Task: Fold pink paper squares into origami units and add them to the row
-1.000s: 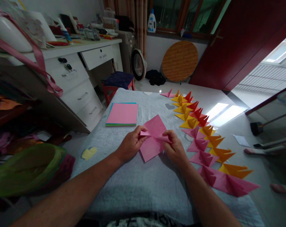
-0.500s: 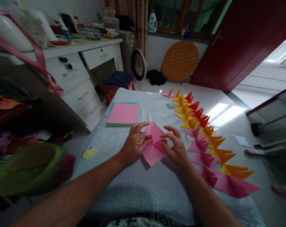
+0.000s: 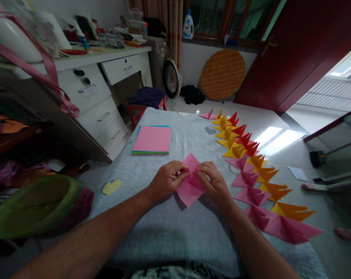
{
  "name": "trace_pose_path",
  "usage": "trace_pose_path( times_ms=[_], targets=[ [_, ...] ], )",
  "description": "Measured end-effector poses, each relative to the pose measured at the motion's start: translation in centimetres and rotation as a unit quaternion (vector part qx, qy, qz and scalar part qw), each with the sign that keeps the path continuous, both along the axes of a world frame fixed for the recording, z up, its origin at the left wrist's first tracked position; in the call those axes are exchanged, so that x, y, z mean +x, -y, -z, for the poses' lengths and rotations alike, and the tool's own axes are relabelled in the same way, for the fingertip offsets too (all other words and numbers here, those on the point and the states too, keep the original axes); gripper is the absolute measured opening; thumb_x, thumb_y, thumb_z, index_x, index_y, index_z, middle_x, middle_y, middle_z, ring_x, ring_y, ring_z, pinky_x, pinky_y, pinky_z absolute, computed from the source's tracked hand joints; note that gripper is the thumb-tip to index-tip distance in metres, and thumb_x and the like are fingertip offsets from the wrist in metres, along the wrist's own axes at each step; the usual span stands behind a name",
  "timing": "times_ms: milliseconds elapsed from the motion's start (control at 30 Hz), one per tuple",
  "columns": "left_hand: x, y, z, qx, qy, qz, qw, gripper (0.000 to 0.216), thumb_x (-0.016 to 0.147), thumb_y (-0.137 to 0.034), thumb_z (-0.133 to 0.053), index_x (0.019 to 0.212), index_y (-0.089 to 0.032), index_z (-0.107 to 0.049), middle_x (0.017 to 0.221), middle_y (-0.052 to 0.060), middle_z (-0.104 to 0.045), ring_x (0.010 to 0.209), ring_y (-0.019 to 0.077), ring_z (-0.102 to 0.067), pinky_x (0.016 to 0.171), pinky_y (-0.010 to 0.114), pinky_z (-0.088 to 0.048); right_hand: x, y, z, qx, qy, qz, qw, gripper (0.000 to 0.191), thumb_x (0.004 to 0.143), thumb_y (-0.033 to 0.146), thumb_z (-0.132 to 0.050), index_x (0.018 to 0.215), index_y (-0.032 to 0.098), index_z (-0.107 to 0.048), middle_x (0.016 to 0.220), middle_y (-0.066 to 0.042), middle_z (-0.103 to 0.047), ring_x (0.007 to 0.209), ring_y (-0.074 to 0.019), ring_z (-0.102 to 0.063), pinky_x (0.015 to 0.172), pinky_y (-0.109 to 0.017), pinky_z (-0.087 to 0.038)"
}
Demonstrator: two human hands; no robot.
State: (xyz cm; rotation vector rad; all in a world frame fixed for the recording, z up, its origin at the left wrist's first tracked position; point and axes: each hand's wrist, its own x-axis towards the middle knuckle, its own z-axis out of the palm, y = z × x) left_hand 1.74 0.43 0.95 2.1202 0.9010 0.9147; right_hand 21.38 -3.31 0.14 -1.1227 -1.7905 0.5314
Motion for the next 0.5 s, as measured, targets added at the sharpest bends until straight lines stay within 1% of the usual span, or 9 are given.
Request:
trace_pose_path(
  times_ms=[100,167,333,400,500],
  targets=[
    [0.10,0.02,-0.28,-0.007,0.016,0.000,1.000,0.014,0.095,-0.024,-0.056,0.085,-0.018,-0.064,0.081,0.002,-0.063,0.080,0.0161,-0.057,0.076,0.028,-0.045,-0.21,0.22,-0.25,-0.002,0.012,0.003,1.000,0.020,0.098,0.022,-0.048,0.089,0.024,-0.066,0.091,-0.004,-0.065,0.092,-0.0214,-0.056,0.088,-0.039,-0.042],
    [0.22,0.12,-0.45,-0.011,0.026,0.001,1.000,0.015,0.095,-0.025,-0.056,0.086,-0.018,-0.065,0.082,0.002,-0.063,0.081,0.0166,-0.057,0.076,0.028,-0.045,-0.34,0.34,-0.41,-0.003,0.017,0.010,1.000,0.021,0.098,0.023,-0.048,0.087,0.024,-0.066,0.087,-0.004,-0.064,0.090,-0.0215,-0.055,0.086,-0.039,-0.042],
    [0.56,0.35,-0.55,-0.060,0.054,0.014,0.997,0.015,0.094,-0.026,-0.058,0.085,-0.018,-0.067,0.080,0.002,-0.064,0.077,0.0157,-0.059,0.073,0.028,-0.045,-0.51,0.49,-0.43,0.001,-0.010,0.027,1.000,0.009,0.092,0.020,-0.055,0.085,0.024,-0.060,0.077,-0.001,-0.060,0.080,-0.0202,-0.054,0.078,-0.036,-0.042],
    [0.68,0.31,-0.48,-0.082,0.065,0.017,0.994,0.015,0.093,-0.026,-0.059,0.083,-0.018,-0.067,0.078,0.001,-0.063,0.074,0.0148,-0.058,0.071,0.027,-0.045,-0.51,0.50,-0.32,-0.011,-0.021,0.039,0.999,0.008,0.090,0.019,-0.057,0.083,0.024,-0.057,0.077,-0.001,-0.060,0.080,-0.0197,-0.054,0.077,-0.035,-0.042],
    [0.79,0.12,-0.28,-0.094,0.072,0.015,0.993,0.019,0.092,-0.029,-0.060,0.079,-0.017,-0.067,0.074,0.001,-0.061,0.070,0.0138,-0.056,0.068,0.026,-0.044,-0.51,0.47,-0.15,-0.023,-0.022,0.044,0.999,0.008,0.089,0.021,-0.058,0.082,0.024,-0.056,0.078,-0.001,-0.059,0.080,-0.0196,-0.054,0.076,-0.035,-0.042]
  ],
)
